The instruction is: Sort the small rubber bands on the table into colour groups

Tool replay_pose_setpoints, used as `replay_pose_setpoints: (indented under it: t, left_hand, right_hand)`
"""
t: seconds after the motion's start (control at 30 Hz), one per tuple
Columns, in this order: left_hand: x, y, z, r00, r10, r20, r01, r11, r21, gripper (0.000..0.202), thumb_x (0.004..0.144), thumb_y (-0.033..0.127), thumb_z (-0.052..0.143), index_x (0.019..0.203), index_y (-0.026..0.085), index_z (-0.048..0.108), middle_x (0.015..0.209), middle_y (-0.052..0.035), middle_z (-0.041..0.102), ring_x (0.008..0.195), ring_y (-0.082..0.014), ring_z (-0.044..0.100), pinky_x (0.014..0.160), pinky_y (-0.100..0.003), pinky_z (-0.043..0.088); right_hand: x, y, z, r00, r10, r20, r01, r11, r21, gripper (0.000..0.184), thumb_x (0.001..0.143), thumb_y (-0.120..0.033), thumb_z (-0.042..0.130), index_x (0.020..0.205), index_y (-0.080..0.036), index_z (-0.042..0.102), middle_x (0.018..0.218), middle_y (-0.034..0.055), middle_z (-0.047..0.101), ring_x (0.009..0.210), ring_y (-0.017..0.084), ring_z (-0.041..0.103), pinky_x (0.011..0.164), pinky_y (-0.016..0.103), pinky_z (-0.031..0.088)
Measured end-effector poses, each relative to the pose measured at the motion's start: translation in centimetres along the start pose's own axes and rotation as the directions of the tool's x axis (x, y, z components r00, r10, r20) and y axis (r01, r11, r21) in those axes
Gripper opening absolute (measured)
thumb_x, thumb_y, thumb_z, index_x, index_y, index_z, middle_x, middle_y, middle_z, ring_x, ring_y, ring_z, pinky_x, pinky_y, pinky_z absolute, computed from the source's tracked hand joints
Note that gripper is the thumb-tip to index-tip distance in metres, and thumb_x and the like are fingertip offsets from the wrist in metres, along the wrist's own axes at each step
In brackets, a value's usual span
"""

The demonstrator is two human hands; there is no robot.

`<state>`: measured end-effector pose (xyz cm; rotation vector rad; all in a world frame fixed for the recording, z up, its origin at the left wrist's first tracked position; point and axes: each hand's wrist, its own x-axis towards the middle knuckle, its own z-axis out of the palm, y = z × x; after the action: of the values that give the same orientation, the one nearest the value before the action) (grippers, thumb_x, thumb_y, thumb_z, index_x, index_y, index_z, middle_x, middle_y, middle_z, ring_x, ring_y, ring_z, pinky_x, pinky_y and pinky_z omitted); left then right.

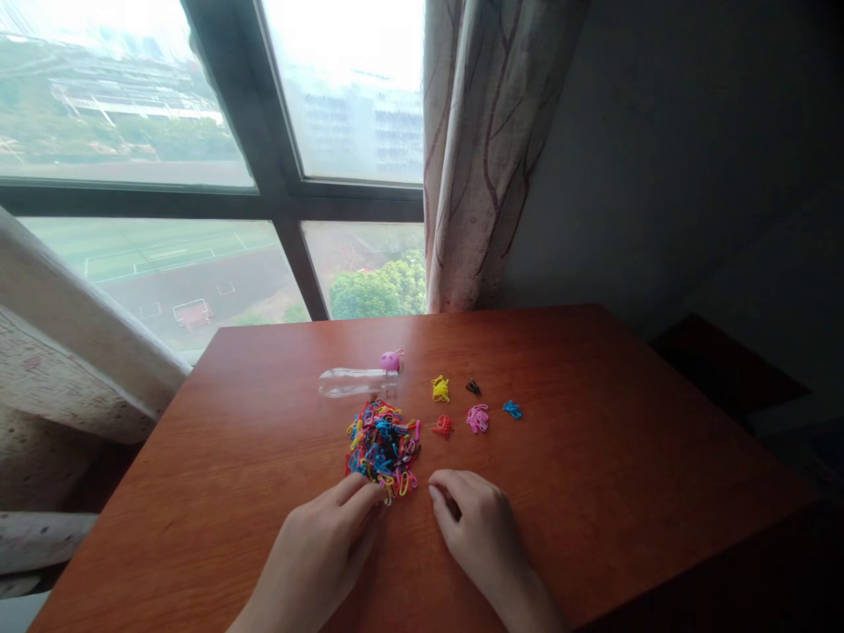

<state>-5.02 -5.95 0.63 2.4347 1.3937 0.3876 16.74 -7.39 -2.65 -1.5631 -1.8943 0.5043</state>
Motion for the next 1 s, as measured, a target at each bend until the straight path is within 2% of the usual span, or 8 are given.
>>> replay_pose_setpoints:
  t: [0.17, 0.4, 0.53, 0.67, 0.87, 1.0]
  left_hand:
    - [1.2, 1.6, 0.3, 1.000, -0.006, 0.027, 0.002, 0.990, 0.144, 0.022, 0.099, 0.025, 0.041, 0.097, 0.027, 0.063, 0.092, -0.0009, 0.070, 0.075, -0.0188, 0.071, 0.061, -0.025, 0.048]
    - [2.8, 2.9, 0.3, 0.996, -0.058, 0.070, 0.038, 0.965, 0.258, 0.018, 0.096, 0.025, 0.051, 0.109, 0.027, 0.063, 0.096, -0.0014, 0.068, 0.075, -0.0197, 0.069, 0.059, -0.027, 0.045]
    - [3.6, 3.5, 0.3, 0.989, -0.073, 0.132, 0.036, 0.966, 0.257, 0.019, 0.093, 0.016, 0.051, 0.103, 0.025, 0.065, 0.093, -0.0026, 0.068, 0.078, -0.0192, 0.068, 0.061, -0.026, 0.045]
    - [3.7, 3.5, 0.1, 0.989, -0.049, 0.136, 0.014, 0.969, 0.245, 0.024, 0.094, 0.013, 0.045, 0.098, 0.023, 0.066, 0.092, -0.0037, 0.068, 0.079, -0.0194, 0.068, 0.062, -0.026, 0.045]
    - [3.5, 2.8, -0.3, 0.996, -0.049, 0.070, 0.035, 0.981, 0.189, 0.025, 0.098, 0.021, 0.041, 0.106, 0.026, 0.065, 0.094, -0.0023, 0.069, 0.076, -0.0177, 0.070, 0.059, -0.024, 0.043]
    - [3.7, 2.5, -0.8, 0.996, -0.063, 0.056, 0.055, 0.990, 0.127, 0.026, 0.099, 0.025, 0.040, 0.105, 0.027, 0.065, 0.096, -0.0020, 0.070, 0.081, -0.0196, 0.072, 0.061, -0.025, 0.045]
  right_hand:
    - [0.0, -0.1, -0.2, 1.000, -0.006, 0.010, 0.006, 1.000, -0.008, 0.018, 0.091, -0.013, 0.050, 0.086, -0.023, 0.064, 0.078, 0.0003, 0.069, 0.072, 0.016, 0.063, 0.067, 0.026, 0.038]
    - [-0.1, -0.1, -0.2, 1.000, -0.007, 0.017, 0.007, 1.000, -0.014, 0.017, 0.090, -0.012, 0.051, 0.086, -0.023, 0.064, 0.078, 0.0002, 0.069, 0.072, 0.016, 0.063, 0.067, 0.025, 0.039]
    - [0.0, -0.2, -0.3, 1.000, -0.017, 0.009, 0.017, 1.000, -0.021, 0.018, 0.091, -0.012, 0.051, 0.086, -0.023, 0.064, 0.078, 0.0007, 0.069, 0.073, 0.016, 0.064, 0.067, 0.025, 0.040]
    - [0.1, -0.2, -0.3, 1.000, -0.024, 0.009, 0.024, 0.999, -0.029, 0.018, 0.091, -0.012, 0.050, 0.086, -0.023, 0.064, 0.079, 0.0012, 0.069, 0.073, 0.016, 0.064, 0.068, 0.024, 0.040]
    - [0.2, -0.1, -0.3, 1.000, -0.024, 0.012, 0.025, 0.999, -0.022, 0.017, 0.091, -0.013, 0.051, 0.086, -0.023, 0.064, 0.078, 0.0010, 0.069, 0.072, 0.016, 0.063, 0.067, 0.025, 0.039]
    - [0.1, -0.1, -0.3, 1.000, -0.020, 0.015, 0.021, 0.999, -0.024, 0.016, 0.090, -0.013, 0.051, 0.087, -0.023, 0.064, 0.080, 0.0009, 0.070, 0.074, 0.016, 0.064, 0.068, 0.025, 0.039]
